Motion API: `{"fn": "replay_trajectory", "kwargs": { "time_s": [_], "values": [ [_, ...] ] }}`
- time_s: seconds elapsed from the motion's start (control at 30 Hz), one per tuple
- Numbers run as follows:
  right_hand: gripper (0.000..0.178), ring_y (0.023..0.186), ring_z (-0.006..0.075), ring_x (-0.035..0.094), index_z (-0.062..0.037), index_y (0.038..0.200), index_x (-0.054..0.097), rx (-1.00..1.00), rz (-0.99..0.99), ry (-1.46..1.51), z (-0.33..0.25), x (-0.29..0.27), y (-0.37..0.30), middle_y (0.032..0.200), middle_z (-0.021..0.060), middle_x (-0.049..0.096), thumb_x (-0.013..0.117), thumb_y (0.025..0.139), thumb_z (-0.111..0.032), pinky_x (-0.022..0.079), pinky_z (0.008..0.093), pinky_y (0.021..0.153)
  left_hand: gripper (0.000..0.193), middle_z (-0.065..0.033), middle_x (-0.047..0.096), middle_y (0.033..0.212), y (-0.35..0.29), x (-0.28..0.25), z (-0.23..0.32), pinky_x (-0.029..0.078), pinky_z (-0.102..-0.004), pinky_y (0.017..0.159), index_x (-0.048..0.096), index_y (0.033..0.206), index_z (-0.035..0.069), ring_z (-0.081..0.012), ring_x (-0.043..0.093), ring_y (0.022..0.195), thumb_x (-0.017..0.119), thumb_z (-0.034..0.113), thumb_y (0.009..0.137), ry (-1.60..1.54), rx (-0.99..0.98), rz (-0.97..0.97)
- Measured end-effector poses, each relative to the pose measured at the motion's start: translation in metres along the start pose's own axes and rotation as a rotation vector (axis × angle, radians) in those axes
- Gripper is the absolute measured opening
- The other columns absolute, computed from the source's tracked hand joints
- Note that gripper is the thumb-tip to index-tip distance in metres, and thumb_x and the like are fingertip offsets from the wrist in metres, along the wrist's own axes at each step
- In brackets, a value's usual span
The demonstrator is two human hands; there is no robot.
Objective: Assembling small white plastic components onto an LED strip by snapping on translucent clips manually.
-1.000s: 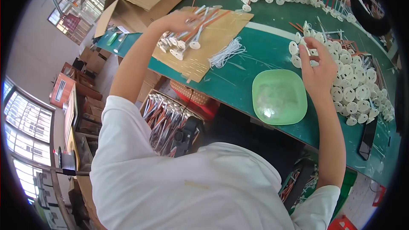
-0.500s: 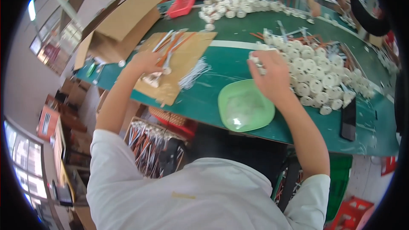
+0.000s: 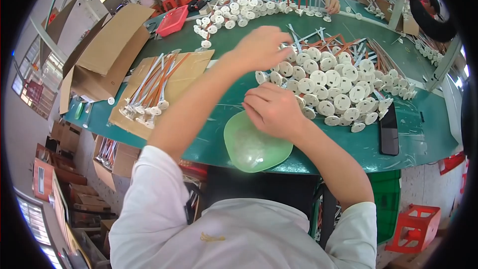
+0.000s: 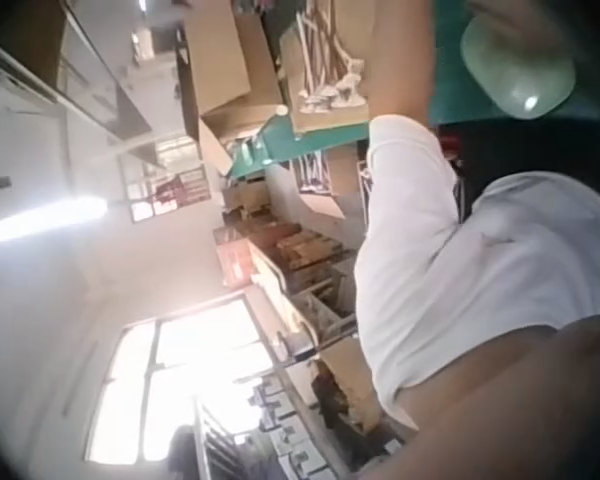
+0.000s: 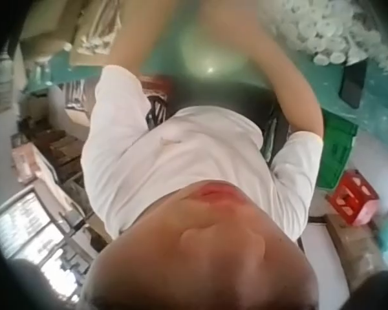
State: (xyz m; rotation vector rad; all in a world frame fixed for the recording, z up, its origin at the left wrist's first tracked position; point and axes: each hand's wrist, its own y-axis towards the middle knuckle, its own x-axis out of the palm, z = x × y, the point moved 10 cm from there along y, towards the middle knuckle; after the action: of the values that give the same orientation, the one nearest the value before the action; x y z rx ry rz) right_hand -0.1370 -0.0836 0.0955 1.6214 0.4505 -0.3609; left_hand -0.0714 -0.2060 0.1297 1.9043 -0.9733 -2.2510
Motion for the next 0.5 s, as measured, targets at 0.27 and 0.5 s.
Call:
{"fn": "replay_trajectory", "kwargs": {
  "time_s": [0.27,0.5],
  "values": [
    [0.010,0.076,0.0205,0.065,-0.0062,0.079,0.067,0.000,-0.102,0.010,0.003,0.016,-0.007,0.083,0.0035,0.067,0.073,0.071,-0.007,0.055,0.0323,0.061,0.046,-0.0205,0.068,0.105,0.045,0.075,-0.006,0.049,-0.0442,0.085,0.072,0.118,0.011,-0.0336,0.059,0.098,0.069,0.031,0.077,-0.066,0.023,-0.342],
    [0.009,0.075,0.0194,0.065,-0.0062,0.078,0.066,-0.012,-0.081,0.003,0.002,0.012,-0.005,0.083,0.0027,0.067,0.073,0.072,-0.008,0.054,0.0312,0.060,0.027,-0.0162,0.069,0.093,0.030,0.073,-0.023,0.048,-0.0424,0.086,0.076,0.107,0.008,-0.0322,0.058,0.097,0.072,0.023,0.084,-0.135,-0.081,-0.109]
  ]
}}
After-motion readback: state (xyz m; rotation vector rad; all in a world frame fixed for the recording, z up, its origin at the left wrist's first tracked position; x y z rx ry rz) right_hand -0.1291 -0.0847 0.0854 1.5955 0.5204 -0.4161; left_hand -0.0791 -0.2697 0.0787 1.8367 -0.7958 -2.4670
